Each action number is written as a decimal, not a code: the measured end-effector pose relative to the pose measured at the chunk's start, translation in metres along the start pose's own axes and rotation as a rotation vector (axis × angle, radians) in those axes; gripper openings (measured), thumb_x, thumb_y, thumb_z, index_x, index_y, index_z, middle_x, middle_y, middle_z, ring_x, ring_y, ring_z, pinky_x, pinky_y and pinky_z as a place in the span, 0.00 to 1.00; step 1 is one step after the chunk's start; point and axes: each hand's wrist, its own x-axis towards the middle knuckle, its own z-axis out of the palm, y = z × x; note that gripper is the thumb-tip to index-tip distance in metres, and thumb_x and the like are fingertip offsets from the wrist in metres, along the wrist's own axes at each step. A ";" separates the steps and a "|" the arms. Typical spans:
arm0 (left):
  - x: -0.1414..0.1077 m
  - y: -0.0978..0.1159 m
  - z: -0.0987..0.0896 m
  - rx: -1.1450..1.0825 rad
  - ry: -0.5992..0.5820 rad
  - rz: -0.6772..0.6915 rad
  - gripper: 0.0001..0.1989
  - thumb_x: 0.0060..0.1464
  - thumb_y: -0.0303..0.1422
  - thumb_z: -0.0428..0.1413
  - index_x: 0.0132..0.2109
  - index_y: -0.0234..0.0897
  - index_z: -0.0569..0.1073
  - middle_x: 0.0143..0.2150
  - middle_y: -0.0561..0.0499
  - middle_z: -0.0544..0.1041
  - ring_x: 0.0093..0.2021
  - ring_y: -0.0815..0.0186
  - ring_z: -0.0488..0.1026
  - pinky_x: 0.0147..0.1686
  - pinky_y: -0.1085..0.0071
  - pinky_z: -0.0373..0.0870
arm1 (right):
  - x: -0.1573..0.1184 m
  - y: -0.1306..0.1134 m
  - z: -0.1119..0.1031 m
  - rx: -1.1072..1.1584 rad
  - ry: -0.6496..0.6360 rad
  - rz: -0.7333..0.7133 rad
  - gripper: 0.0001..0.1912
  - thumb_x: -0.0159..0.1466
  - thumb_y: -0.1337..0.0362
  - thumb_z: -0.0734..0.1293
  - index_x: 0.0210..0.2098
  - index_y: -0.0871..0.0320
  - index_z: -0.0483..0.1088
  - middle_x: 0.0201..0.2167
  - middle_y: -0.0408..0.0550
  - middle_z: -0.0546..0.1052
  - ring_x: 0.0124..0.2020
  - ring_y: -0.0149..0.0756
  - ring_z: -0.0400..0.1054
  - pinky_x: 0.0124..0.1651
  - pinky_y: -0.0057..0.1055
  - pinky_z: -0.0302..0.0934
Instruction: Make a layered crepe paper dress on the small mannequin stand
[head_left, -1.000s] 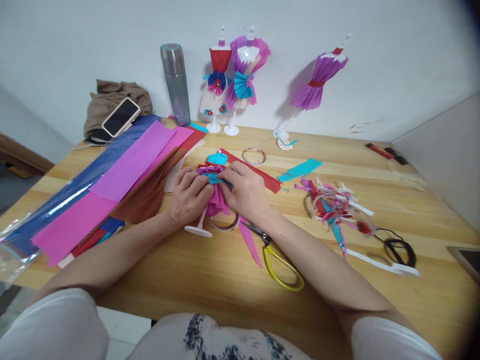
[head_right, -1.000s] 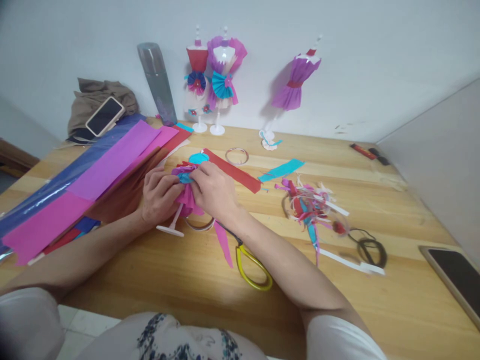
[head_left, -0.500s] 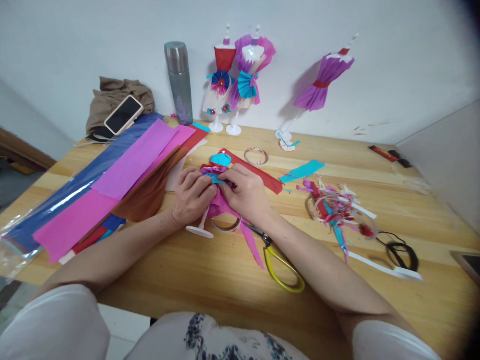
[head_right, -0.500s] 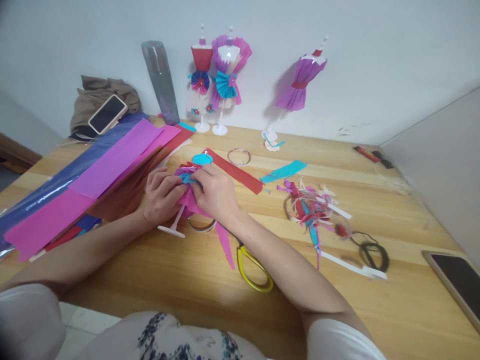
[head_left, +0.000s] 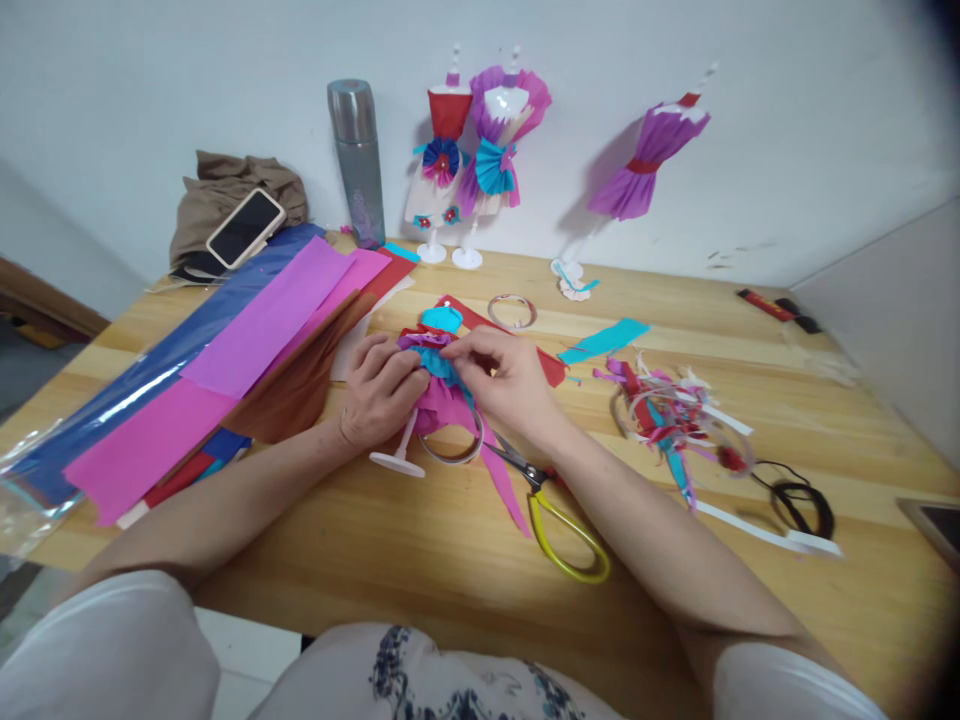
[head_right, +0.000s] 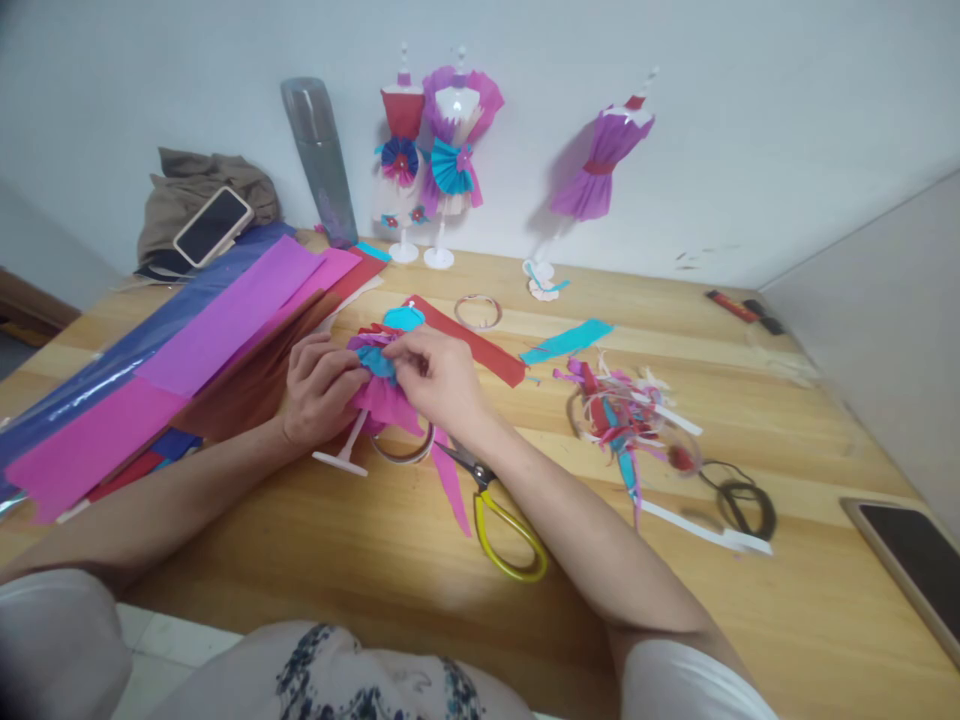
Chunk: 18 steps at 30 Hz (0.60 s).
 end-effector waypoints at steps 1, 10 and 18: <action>-0.001 0.000 0.000 -0.003 0.002 0.000 0.07 0.60 0.25 0.57 0.34 0.41 0.73 0.34 0.51 0.79 0.37 0.63 0.71 0.51 0.60 0.69 | 0.000 0.001 -0.001 -0.014 -0.003 0.003 0.12 0.59 0.74 0.62 0.33 0.58 0.78 0.31 0.46 0.78 0.29 0.33 0.69 0.34 0.30 0.61; -0.005 -0.002 0.001 -0.024 -0.024 -0.016 0.06 0.60 0.25 0.56 0.35 0.41 0.73 0.37 0.50 0.80 0.40 0.62 0.72 0.52 0.59 0.68 | 0.001 0.012 0.002 0.085 -0.026 0.081 0.12 0.57 0.72 0.63 0.34 0.58 0.78 0.29 0.46 0.78 0.30 0.34 0.71 0.35 0.31 0.64; -0.010 -0.004 0.002 -0.050 -0.013 -0.071 0.06 0.59 0.26 0.56 0.43 0.40 0.74 0.40 0.47 0.81 0.42 0.60 0.73 0.52 0.59 0.69 | 0.006 0.004 -0.012 0.361 -0.137 0.258 0.10 0.55 0.69 0.64 0.34 0.59 0.75 0.28 0.46 0.79 0.24 0.31 0.68 0.30 0.30 0.63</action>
